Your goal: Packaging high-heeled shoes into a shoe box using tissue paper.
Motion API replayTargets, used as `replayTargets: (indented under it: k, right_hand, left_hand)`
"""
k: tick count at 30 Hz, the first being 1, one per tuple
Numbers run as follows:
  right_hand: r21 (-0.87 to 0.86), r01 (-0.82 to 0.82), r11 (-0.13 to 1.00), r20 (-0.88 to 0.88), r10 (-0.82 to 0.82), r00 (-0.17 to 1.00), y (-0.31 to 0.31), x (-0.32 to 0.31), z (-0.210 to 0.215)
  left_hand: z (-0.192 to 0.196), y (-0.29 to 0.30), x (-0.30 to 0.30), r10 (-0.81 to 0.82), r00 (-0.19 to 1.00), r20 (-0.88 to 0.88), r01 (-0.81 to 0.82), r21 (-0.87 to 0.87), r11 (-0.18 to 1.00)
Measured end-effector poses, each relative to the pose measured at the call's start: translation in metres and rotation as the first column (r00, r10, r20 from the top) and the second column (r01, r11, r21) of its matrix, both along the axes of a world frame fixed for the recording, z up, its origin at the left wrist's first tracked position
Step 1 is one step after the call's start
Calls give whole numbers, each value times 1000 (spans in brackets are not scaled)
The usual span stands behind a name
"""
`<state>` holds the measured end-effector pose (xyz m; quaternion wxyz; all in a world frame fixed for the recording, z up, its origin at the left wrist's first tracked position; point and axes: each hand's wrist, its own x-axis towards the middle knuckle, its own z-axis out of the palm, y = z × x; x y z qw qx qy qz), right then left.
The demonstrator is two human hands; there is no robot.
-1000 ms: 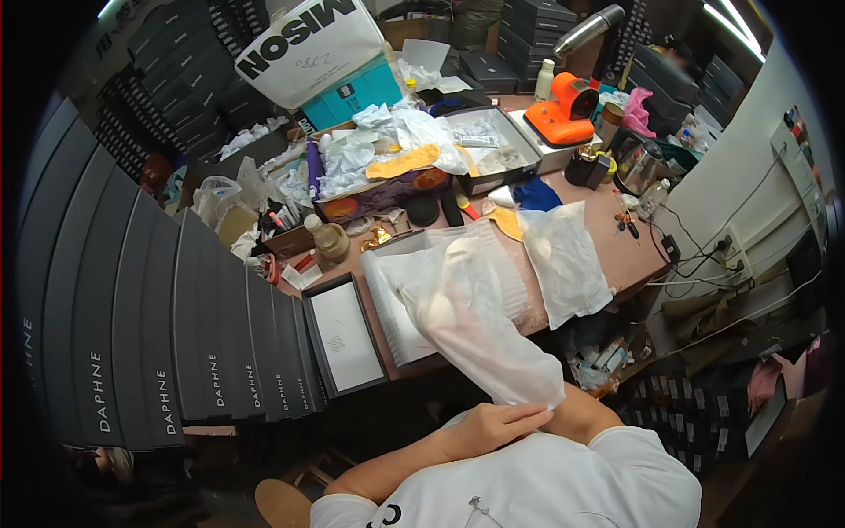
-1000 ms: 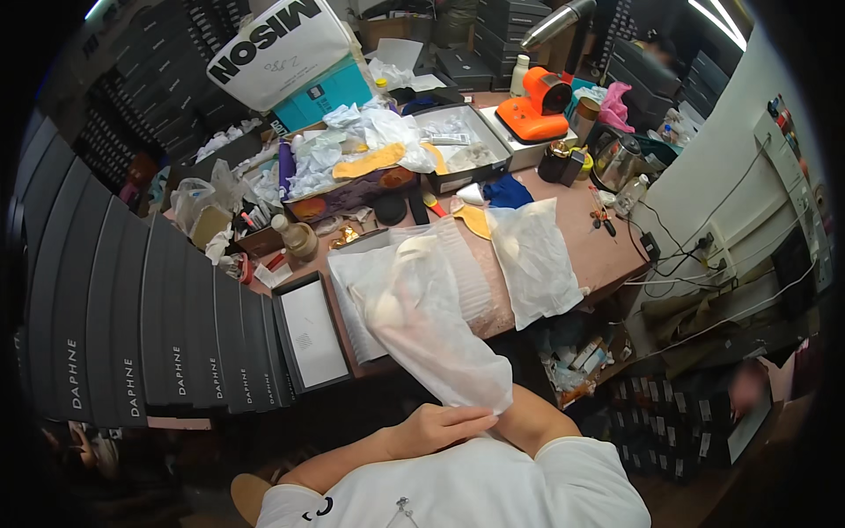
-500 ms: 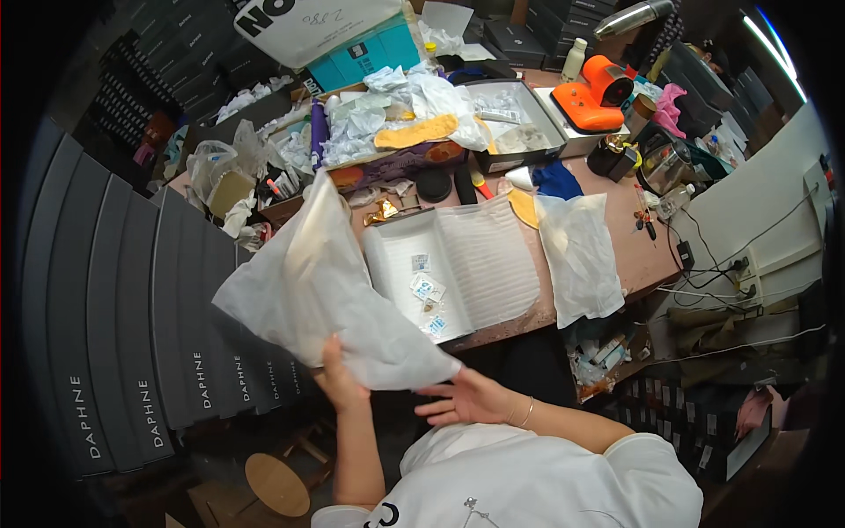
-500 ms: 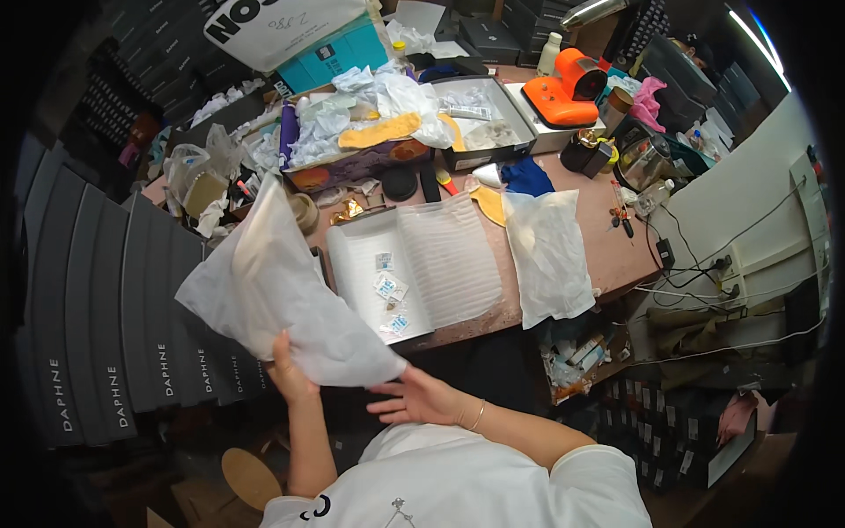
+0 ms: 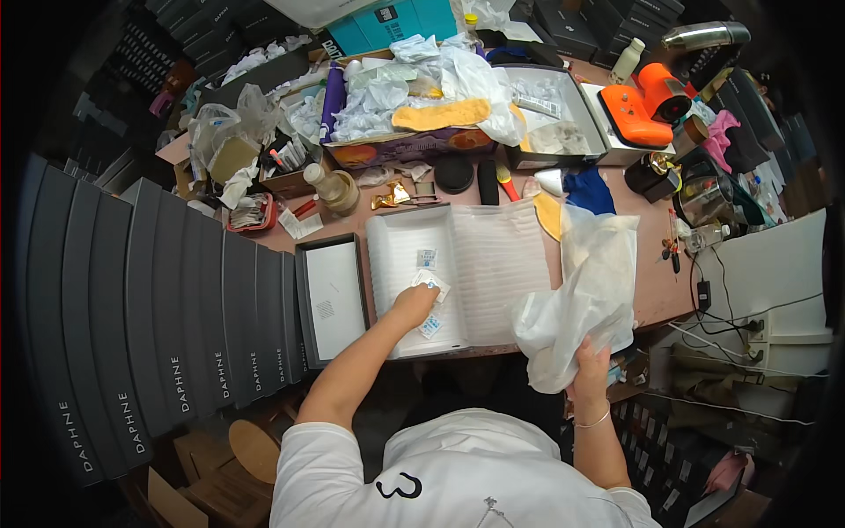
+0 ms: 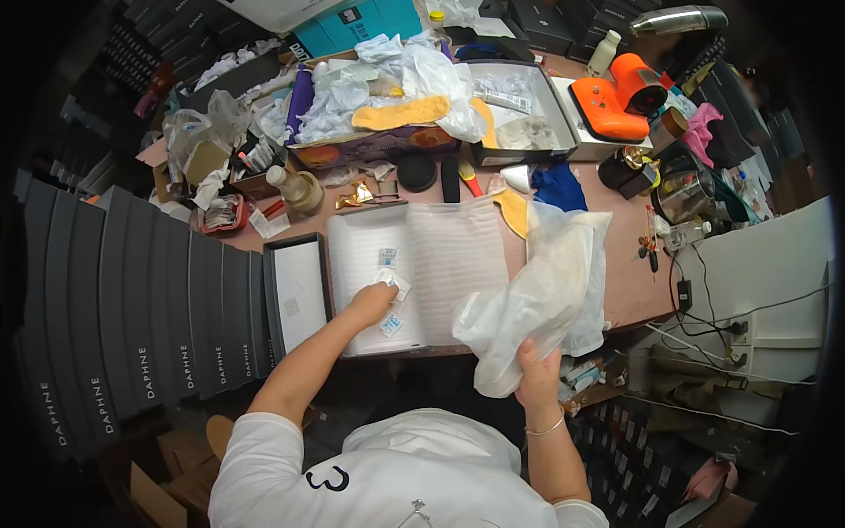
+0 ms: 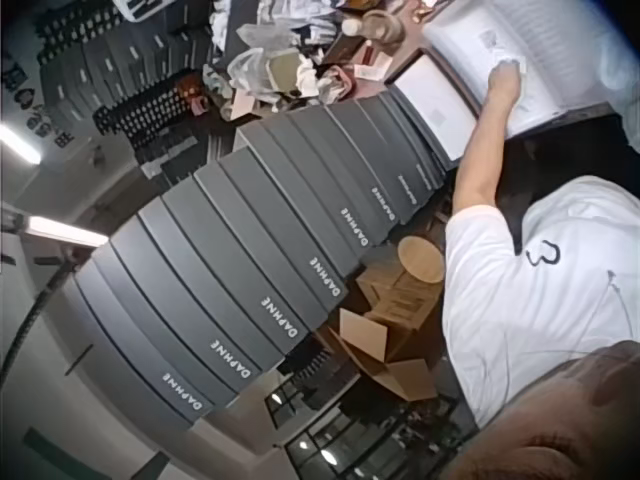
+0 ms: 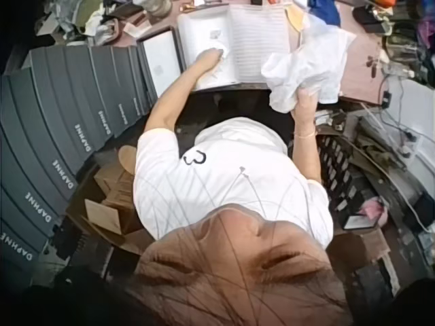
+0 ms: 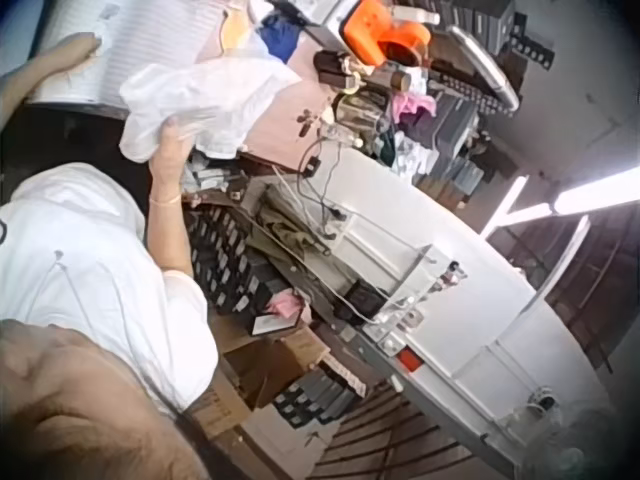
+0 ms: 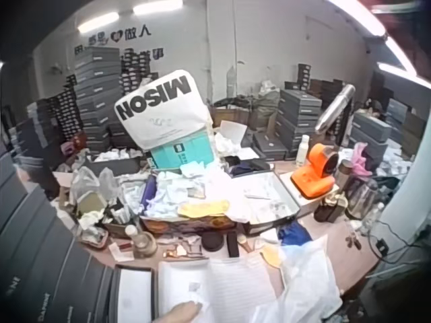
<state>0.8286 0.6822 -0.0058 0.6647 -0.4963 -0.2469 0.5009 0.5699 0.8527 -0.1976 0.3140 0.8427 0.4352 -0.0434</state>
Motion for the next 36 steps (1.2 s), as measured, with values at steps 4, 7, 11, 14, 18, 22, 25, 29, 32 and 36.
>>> replayTargets:
  k: [4,7,11,14,18,22,25,29,32,36]
  right_hand:
    - [40,-213,976,-5,213,977,43,-41,-23]
    - [-99,-417,904,-38,415,909,97,-100,-29]
    - [-103,-546,831,637,477,606,95,-141,-62]
    - [-216,-622,753,920,370,129,78,-155,-51]
    - [-192,-687,701,972,234,-32,63,-158,10]
    - [-86,-345,935,924,205,323,51,-83,32]
    - [-96,-328,940,903,221,368,45,-62,17]
    - [-77,-385,920,995,98,34,42,-66,14]
    - [-77,-519,851,997,75,-24,33,-73,-4]
    - [-371,-709,599,916,361,-175,21,-99,-35]
  left_hand:
    - [61,28,-2,237,866,441,-189,-151,970]
    - [86,12,-32,541,600,589,-345,-420,840]
    - [125,-72,-94,814,299,499,-451,-678,581]
    - [119,-102,-86,760,94,643,-340,-697,631]
    - [86,-101,-65,914,-300,274,-17,-959,282]
    - [109,-94,-75,891,-225,394,65,-907,417]
    - [114,-79,-68,902,-104,419,188,-882,432]
    - [111,-45,-33,860,35,509,-53,-859,510]
    - [116,-57,-31,578,298,759,-382,-460,801]
    - [116,-77,-16,494,666,559,-391,-302,869]
